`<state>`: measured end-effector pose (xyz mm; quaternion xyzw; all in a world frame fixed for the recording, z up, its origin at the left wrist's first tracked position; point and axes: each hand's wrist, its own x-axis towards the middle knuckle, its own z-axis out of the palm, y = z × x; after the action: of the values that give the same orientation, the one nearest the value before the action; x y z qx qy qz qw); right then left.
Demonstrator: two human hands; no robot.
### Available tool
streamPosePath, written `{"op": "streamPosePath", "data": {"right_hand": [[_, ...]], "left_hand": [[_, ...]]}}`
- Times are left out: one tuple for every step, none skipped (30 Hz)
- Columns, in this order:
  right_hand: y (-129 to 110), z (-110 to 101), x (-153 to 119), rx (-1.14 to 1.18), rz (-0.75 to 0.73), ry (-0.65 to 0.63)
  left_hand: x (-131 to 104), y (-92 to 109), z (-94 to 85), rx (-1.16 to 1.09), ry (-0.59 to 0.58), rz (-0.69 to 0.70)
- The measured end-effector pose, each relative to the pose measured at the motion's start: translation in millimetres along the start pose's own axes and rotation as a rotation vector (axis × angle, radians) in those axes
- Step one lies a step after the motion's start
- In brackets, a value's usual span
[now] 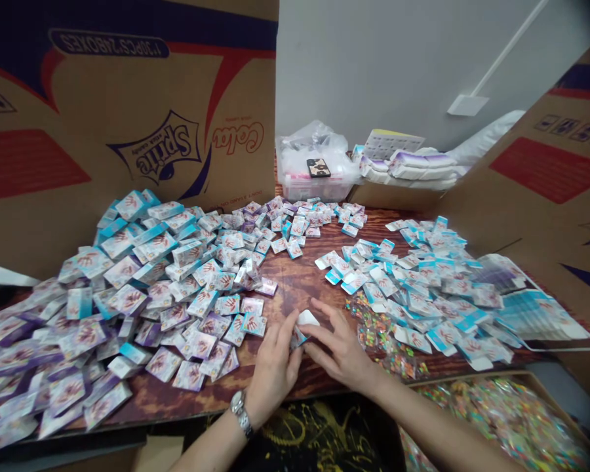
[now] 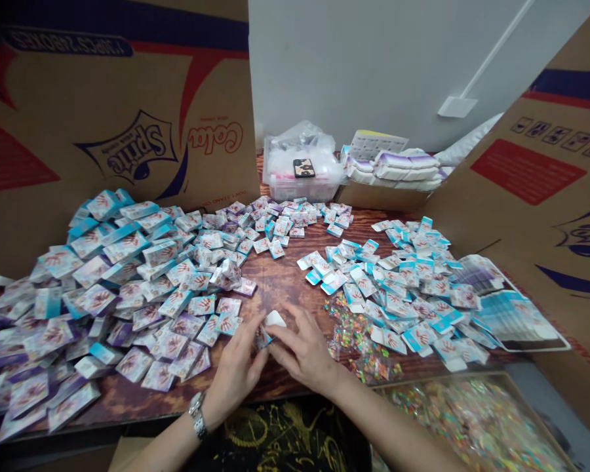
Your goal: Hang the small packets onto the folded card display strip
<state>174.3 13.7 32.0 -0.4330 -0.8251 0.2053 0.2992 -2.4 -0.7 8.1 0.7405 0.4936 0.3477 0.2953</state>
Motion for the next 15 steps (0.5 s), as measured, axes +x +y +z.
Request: {"op": "streamPosePath", "data": {"right_hand": [[0, -4, 2, 0.007, -0.009, -0.043], [0, -7, 4, 0.029, -0.008, -0.095], [0, -10, 7, 0.059, -0.004, -0.146], [0, -14, 9, 0.090, 0.000, -0.194], [-1, -17, 11, 0.119, 0.004, -0.233], [-1, -19, 13, 0.144, 0.010, -0.264], [-2, -21, 15, 0.166, 0.019, -0.288], [-3, -23, 16, 0.188, 0.031, -0.309], [-3, -24, 17, 0.208, 0.041, -0.323], [-4, -24, 17, 0.226, 0.051, -0.324], [-5, -24, 17, 0.241, 0.062, -0.311], [-5, -22, 17, 0.254, 0.076, -0.285], [-6, -21, 16, 0.267, 0.090, -0.252], [-6, -19, 15, 0.283, 0.102, -0.220], [-6, -17, 14, 0.299, 0.109, -0.194]], "left_hand": [[1, 1, -0.9, -0.002, -0.016, 0.003], [1, 3, -1.8, -0.006, -0.030, 0.001], [2, 3, -2.6, -0.013, -0.041, 0.000], [2, 4, -3.4, -0.021, -0.048, 0.002], [3, 5, -4.0, -0.031, -0.055, 0.009], [3, 5, -4.5, -0.042, -0.059, 0.019], [3, 5, -4.8, -0.054, -0.062, 0.029], [3, 6, -5.0, -0.066, -0.060, 0.036], [4, 6, -5.1, -0.080, -0.055, 0.037], [4, 7, -5.1, -0.094, -0.046, 0.033], [5, 8, -5.2, -0.109, -0.036, 0.027], [5, 8, -5.3, -0.122, -0.025, 0.023], [6, 9, -5.5, -0.131, -0.019, 0.021], [7, 9, -5.7, -0.135, -0.015, 0.021], [7, 9, -5.9, -0.133, -0.012, 0.024]]}}
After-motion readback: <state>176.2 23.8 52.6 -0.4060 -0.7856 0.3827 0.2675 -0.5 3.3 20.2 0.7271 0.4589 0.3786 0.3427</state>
